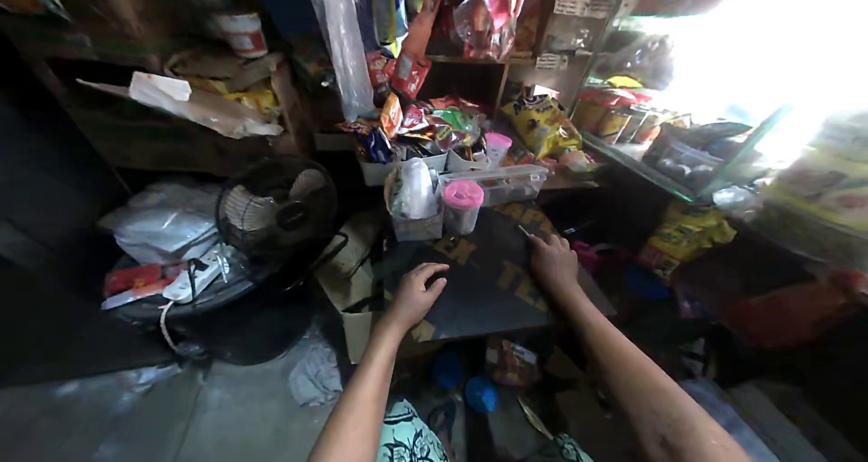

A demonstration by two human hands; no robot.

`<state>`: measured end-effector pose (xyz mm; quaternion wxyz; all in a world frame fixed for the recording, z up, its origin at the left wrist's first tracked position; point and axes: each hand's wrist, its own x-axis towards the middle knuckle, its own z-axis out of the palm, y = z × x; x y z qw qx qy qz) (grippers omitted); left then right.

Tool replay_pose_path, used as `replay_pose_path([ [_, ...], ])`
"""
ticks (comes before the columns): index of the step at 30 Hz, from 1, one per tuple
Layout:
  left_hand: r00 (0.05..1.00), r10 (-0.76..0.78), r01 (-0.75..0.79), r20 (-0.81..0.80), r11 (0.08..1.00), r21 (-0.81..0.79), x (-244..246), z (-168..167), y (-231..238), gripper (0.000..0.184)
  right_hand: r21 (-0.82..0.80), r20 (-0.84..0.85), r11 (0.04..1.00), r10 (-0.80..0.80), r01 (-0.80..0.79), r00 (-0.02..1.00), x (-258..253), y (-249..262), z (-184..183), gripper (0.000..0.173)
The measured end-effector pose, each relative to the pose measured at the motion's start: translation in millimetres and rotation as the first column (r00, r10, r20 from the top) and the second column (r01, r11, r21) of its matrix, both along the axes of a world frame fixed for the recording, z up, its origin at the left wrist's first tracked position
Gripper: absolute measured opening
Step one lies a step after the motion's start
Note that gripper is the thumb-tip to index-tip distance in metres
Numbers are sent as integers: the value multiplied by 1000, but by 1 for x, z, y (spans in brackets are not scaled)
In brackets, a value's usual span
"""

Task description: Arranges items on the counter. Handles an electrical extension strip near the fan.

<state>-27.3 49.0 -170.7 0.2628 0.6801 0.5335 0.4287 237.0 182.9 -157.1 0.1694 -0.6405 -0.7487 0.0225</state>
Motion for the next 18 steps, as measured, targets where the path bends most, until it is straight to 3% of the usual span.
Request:
replay_pose_path([
  [9,1000,13,-13,14,1000,-25,1,-1,2,34,-68,-72,983,-178,173,981,6,-25,6,40],
  [14,1000,22,-22,-4,999,-23,0,-3,2,34,-85,-111,985,-161,152,981,5,-34,9,32],
  [18,1000,28,-28,-14,1000,10,2,-5,3,32,19,-194,993,-112,118,975,6,-41,7,29],
])
